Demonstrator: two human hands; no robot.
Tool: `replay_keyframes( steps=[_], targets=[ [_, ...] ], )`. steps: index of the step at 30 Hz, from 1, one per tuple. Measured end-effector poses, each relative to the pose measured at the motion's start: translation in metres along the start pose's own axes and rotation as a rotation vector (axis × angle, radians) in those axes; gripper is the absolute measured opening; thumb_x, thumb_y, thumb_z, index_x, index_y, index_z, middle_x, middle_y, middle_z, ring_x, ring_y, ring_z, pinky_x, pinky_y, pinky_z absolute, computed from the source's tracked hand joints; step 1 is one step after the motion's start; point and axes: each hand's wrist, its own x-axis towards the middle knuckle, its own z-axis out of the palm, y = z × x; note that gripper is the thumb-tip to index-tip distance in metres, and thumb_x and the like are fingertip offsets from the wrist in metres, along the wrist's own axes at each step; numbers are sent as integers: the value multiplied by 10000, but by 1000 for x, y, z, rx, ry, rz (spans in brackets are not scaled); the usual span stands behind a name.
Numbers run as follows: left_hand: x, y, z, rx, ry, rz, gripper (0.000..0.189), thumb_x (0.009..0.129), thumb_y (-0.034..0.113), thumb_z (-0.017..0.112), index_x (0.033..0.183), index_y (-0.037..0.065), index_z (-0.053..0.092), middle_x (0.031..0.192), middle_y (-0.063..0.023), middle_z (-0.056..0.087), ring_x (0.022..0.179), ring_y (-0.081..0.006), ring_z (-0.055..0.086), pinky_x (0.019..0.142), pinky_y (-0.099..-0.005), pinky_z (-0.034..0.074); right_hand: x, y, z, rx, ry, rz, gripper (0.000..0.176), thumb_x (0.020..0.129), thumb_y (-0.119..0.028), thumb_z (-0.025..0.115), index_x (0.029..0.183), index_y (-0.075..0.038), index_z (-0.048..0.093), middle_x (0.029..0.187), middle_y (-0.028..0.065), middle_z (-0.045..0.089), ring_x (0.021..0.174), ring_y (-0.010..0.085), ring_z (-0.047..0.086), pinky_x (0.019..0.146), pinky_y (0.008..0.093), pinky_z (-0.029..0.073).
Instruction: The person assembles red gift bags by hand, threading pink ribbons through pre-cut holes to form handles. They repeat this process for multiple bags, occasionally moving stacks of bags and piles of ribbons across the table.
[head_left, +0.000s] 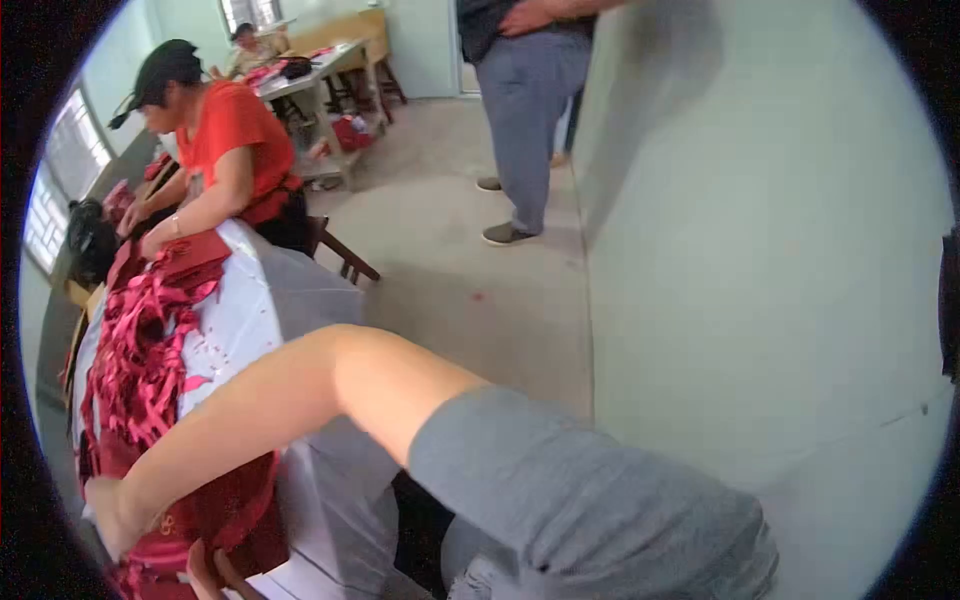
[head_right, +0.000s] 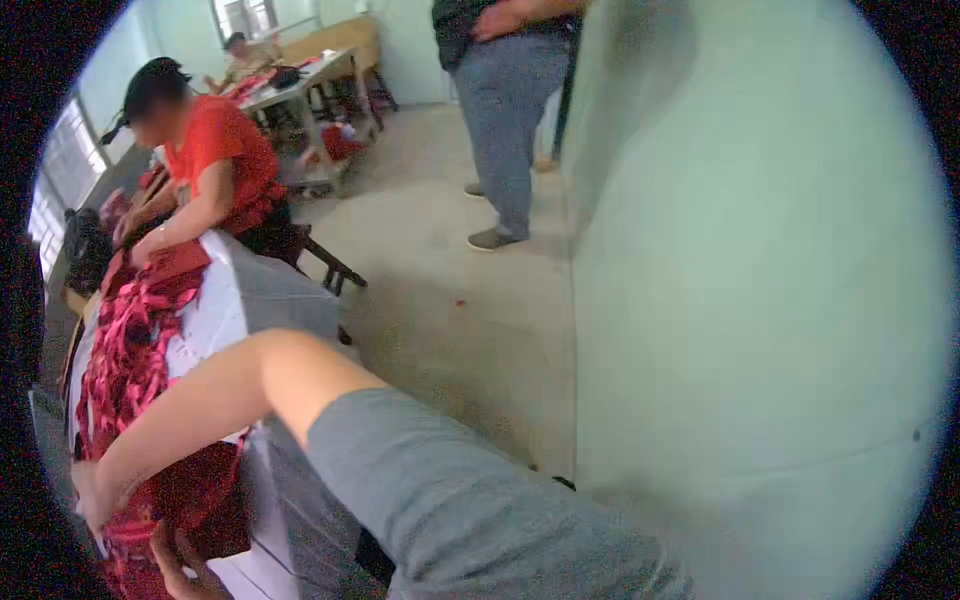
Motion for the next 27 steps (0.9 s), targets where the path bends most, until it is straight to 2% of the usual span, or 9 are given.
replay_keyframes(
  steps=[2, 3, 6, 7, 10, 11, 16, 21, 27],
  targets=[
    [-2, 1, 1, -4, 37, -35, 196, 834, 106, 654, 989, -10, 623, 914, -165, 663, 695, -248, 643, 520, -300, 476, 17, -9, 17, 1050, -437, 129, 346, 834, -293, 442, 989, -37, 615, 1084, 104, 622, 1005, 194, 558, 925, 336, 379],
    [0, 2, 4, 8, 34, -39, 196, 834, 106, 654, 989, -10, 623, 914, -165, 663, 695, -248, 643, 520, -300, 476, -1, -29, 5, 1060, -444, 127, 346, 834, -293, 442, 989, -37, 615, 1084, 104, 622, 1005, 194, 558, 925, 336, 379],
    [0, 1, 1, 57, 11, -10, 155, 857, 100, 615, 986, 13, 613, 931, -146, 660, 704, -248, 646, 524, -312, 480, -51, -86, -17, -684, -355, 189, 358, 799, -312, 539, 979, -18, 636, 1071, 104, 633, 1088, 166, 532, 952, 346, 400],
    [-22, -59, 15, -179, -74, -122, 254, 874, 3, 552, 1119, -64, 538, 1082, -172, 614, 985, -220, 571, 894, -330, 435, -36, -74, -6, -662, -311, 168, 291, 716, -241, 624, 882, -3, 642, 941, 126, 648, 935, 182, 592, 812, 328, 472],
    [-20, -34, 11, -101, -36, -143, 218, 871, 18, 566, 1073, -63, 545, 1037, -134, 626, 935, -175, 572, 838, -297, 447, 12, 4, 39, -714, 90, -14, 214, 659, -168, 680, 765, 13, 643, 831, 163, 660, 821, 220, 650, 712, 344, 534],
    [-16, -29, 10, -47, -45, -157, 195, 877, 33, 561, 1054, -50, 550, 983, -115, 625, 884, -165, 566, 809, -284, 445, -48, -75, -19, -691, -235, 33, 217, 671, -146, 670, 800, 27, 640, 839, 186, 652, 842, 254, 649, 728, 366, 526],
    [-10, -43, 0, -166, 116, -261, 138, 872, 36, 556, 980, -50, 554, 894, -123, 612, 777, -186, 565, 675, -279, 443, -118, -95, -66, -493, 156, -500, 175, 732, -131, 628, 788, 20, 557, 752, 189, 589, 756, 368, 581, 690, 443, 460],
    [0, -39, 4, -275, 111, -439, 86, 856, 11, 547, 929, -29, 526, 803, -118, 564, 717, -182, 536, 634, -284, 423, -191, -65, -76, -684, 138, -381, 184, 786, -168, 632, 815, -27, 518, 841, 136, 528, 835, 316, 524, 746, 409, 427],
    [-2, -38, 17, -144, 170, -188, 103, 821, -17, 565, 920, 3, 544, 783, -116, 562, 679, -255, 504, 620, -319, 411, -219, -39, -57, -625, 242, -382, 219, 750, -124, 680, 834, -21, 506, 879, 109, 471, 843, 278, 478, 736, 366, 407]
  ],
)
